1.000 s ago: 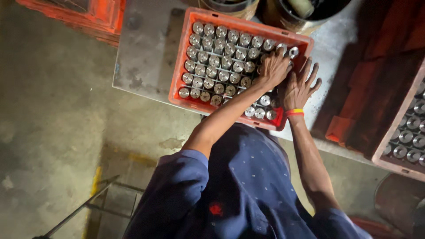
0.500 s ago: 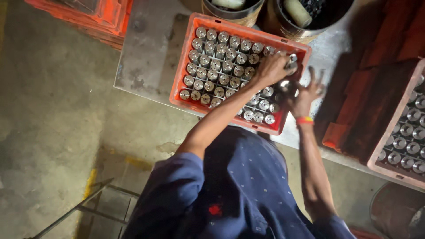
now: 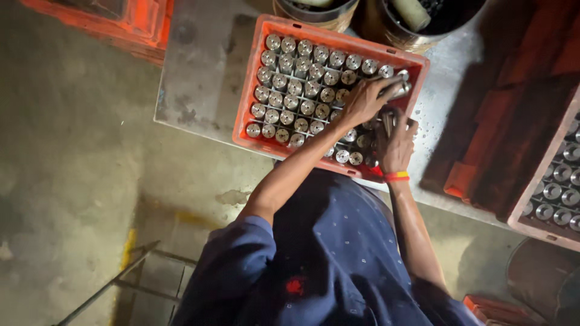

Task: The person repeatedly picks small metal cylindrical parts from a red crate and places them into two metal buckets. The person also occasionally rearranges the parts within the crate to keep them organized.

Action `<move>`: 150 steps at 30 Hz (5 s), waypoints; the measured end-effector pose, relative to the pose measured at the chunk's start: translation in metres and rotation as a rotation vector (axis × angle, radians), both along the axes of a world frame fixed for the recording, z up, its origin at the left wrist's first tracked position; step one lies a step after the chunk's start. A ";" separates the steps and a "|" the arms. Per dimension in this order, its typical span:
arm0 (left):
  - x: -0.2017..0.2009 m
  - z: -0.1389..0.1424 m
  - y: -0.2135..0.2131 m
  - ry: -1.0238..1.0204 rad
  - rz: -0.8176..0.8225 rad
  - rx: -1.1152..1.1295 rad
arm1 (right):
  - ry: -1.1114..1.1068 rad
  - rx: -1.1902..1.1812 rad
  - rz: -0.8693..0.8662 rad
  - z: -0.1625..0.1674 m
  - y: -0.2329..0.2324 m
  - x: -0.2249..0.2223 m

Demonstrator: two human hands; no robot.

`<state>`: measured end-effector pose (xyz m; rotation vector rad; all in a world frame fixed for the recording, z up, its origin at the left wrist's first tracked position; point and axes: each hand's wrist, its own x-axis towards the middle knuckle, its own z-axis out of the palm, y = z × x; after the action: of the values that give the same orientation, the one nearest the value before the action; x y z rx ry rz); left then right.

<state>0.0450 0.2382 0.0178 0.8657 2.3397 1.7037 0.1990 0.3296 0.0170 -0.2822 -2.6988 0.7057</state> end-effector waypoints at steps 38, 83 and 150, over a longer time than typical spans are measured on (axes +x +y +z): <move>0.104 0.015 -0.277 -0.379 0.928 0.300 | 0.202 -1.418 -0.178 0.019 0.121 -0.093; 0.053 -0.041 -0.291 -0.406 0.636 -0.088 | -0.407 0.019 0.091 0.061 -0.092 -0.383; 0.046 -0.034 -0.284 -0.134 0.934 -0.527 | -0.406 -1.822 0.141 0.067 -0.051 -0.164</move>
<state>0.0906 -0.0460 -0.0165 -0.4940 3.0668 1.1044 0.0351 0.2788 0.0839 -0.6185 -1.4145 3.0966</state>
